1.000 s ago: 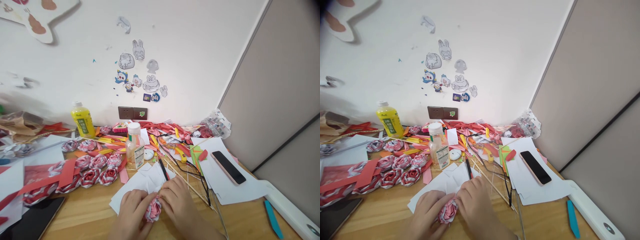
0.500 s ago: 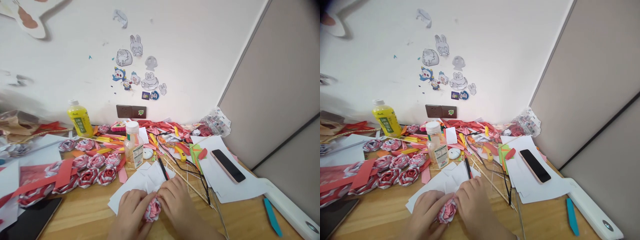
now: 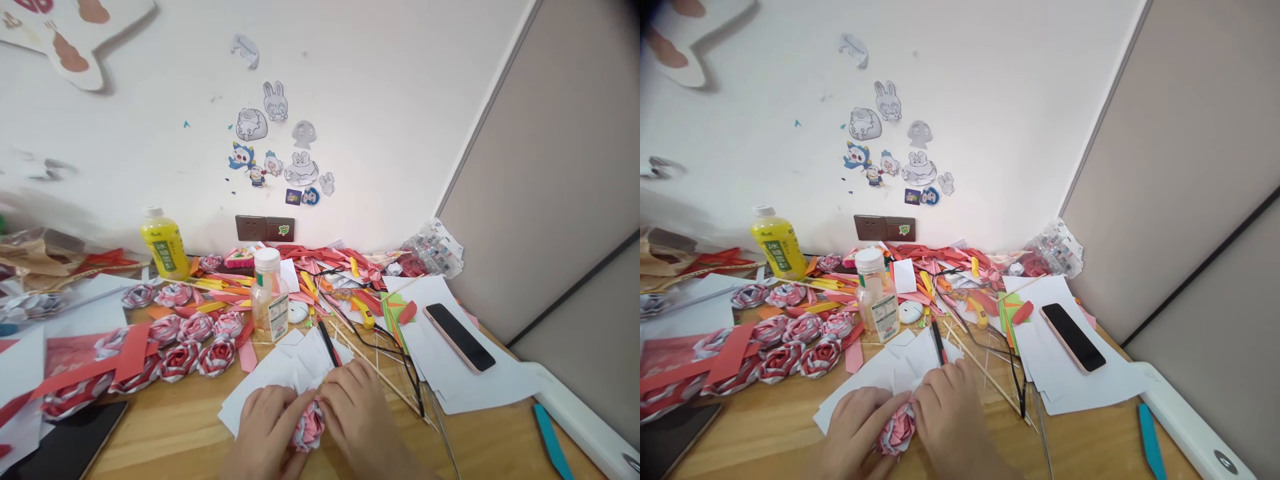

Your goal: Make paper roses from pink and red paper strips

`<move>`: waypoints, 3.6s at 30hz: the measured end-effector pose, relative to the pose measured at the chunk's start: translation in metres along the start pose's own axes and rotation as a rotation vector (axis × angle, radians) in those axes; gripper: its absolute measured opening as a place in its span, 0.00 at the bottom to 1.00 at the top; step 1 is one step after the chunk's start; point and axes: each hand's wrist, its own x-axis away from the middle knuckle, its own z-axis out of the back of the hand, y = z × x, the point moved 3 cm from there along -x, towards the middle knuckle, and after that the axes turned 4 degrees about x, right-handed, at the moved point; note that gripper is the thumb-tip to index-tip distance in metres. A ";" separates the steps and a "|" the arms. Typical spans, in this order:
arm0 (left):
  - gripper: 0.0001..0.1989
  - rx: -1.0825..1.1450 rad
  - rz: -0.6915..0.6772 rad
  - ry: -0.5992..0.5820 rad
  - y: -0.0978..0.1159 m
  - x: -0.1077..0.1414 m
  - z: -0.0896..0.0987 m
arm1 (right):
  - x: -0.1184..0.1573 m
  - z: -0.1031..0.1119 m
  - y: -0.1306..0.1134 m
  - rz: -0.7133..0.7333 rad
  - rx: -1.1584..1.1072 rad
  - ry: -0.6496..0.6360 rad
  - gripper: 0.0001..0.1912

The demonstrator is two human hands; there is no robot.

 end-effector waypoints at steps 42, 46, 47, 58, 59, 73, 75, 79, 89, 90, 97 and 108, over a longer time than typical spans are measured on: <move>0.26 -0.068 -0.063 0.041 -0.006 0.003 -0.003 | 0.002 -0.008 0.000 0.050 0.093 0.115 0.14; 0.26 -0.061 -0.058 0.044 -0.008 0.004 -0.004 | 0.001 -0.005 0.001 -0.013 0.023 0.059 0.14; 0.26 -0.060 -0.067 0.044 -0.008 0.004 -0.004 | 0.002 -0.004 0.002 -0.028 -0.004 0.051 0.14; 0.26 -0.045 -0.046 0.021 -0.004 0.003 -0.002 | 0.003 -0.007 0.006 -0.163 -0.222 0.016 0.12; 0.25 -0.045 -0.038 0.014 -0.003 0.002 -0.001 | 0.003 -0.007 0.006 -0.165 -0.226 0.013 0.12; 0.27 -0.023 -0.030 -0.027 -0.001 0.003 -0.002 | 0.001 -0.001 0.006 -0.138 -0.227 -0.024 0.13; 0.26 -0.023 -0.024 -0.030 -0.001 0.002 -0.001 | 0.002 -0.001 0.005 -0.121 -0.206 -0.041 0.14; 0.25 -0.021 -0.025 -0.020 0.001 0.002 0.000 | 0.002 -0.003 0.005 -0.097 -0.152 -0.074 0.16; 0.25 -0.029 -0.044 0.006 0.001 -0.002 0.001 | 0.000 -0.001 0.006 -0.099 -0.143 -0.024 0.16; 0.25 -0.028 -0.043 0.004 0.002 -0.002 0.001 | 0.000 -0.001 0.006 -0.098 -0.144 -0.018 0.16; 0.26 -0.019 -0.036 -0.012 0.003 -0.004 0.002 | 0.001 -0.001 0.003 -0.096 -0.111 -0.026 0.16; 0.26 -0.032 -0.038 -0.008 0.003 -0.002 0.003 | 0.002 -0.003 0.005 -0.130 -0.141 -0.054 0.15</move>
